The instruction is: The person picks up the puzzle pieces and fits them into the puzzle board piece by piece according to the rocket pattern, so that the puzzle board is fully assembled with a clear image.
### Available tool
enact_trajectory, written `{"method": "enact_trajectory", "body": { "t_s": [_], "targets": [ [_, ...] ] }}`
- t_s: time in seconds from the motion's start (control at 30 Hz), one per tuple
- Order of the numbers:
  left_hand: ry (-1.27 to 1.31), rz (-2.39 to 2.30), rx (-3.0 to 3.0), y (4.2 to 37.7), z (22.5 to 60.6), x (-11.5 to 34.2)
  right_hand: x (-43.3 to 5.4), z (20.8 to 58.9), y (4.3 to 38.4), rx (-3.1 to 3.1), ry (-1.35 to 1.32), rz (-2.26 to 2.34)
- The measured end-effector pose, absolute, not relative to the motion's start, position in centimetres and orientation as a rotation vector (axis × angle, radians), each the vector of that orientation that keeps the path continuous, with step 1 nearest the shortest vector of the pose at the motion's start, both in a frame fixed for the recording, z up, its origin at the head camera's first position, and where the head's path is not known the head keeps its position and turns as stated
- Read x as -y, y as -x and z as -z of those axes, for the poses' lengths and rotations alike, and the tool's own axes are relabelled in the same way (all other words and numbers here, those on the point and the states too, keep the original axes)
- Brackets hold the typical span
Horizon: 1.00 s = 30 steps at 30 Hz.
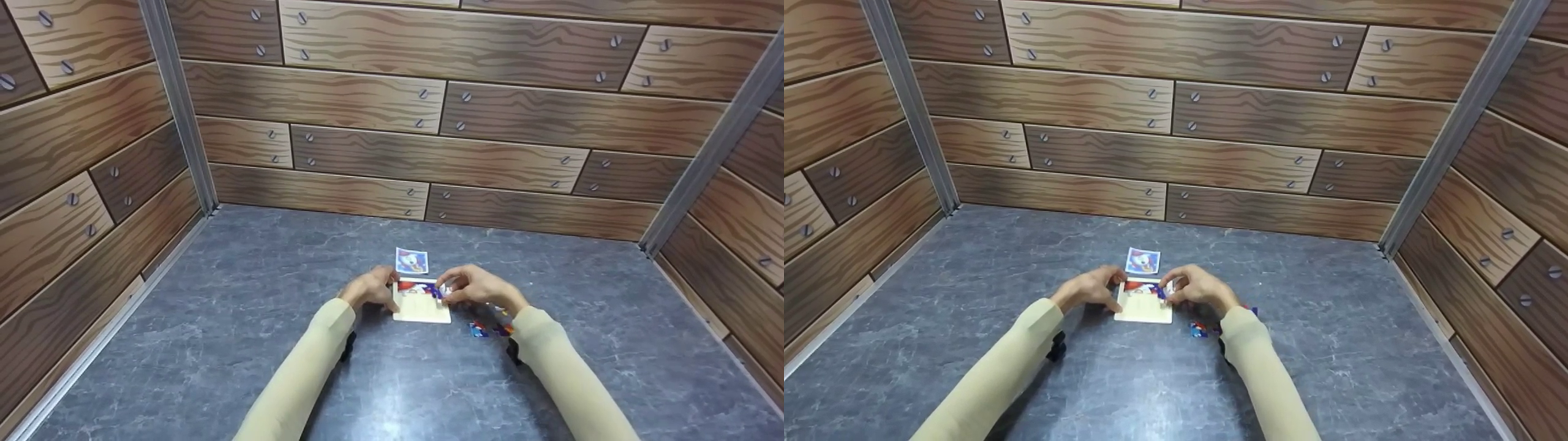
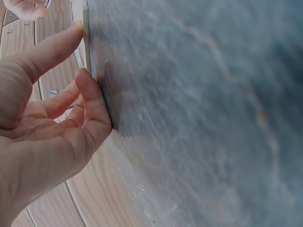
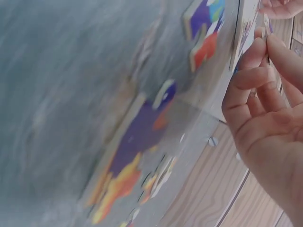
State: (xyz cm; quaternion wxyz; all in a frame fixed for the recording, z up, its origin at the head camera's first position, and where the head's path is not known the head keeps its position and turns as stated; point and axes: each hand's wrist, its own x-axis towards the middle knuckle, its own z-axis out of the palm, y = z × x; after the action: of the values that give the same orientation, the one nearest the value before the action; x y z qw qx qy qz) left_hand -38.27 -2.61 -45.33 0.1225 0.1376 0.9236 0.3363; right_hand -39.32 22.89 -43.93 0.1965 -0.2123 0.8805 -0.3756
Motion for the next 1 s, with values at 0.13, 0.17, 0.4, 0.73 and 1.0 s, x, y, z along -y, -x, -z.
{"method": "enact_trajectory", "body": {
  "t_s": [0.13,0.17,0.4,0.73,1.0],
  "targets": [
    [-0.395,-0.963,-2.702,38.2,45.3,2.6,-22.0,44.1,39.1,-2.482,0.604,1.052],
    [-0.393,-0.963,-2.700,38.2,45.3,2.5,-21.7,44.1,39.0,-2.483,0.609,1.056],
    [-0.396,-0.987,-2.677,38.3,45.2,2.6,-20.4,44.4,38.8,-2.500,0.610,1.083],
    [-0.434,-0.988,-2.685,38.3,45.3,3.0,-18.0,44.8,38.7,-2.467,0.599,1.193],
    [-0.458,-0.968,-2.690,38.2,45.2,3.0,-16.9,45.0,38.5,-2.488,0.584,1.211]
  ]
}}
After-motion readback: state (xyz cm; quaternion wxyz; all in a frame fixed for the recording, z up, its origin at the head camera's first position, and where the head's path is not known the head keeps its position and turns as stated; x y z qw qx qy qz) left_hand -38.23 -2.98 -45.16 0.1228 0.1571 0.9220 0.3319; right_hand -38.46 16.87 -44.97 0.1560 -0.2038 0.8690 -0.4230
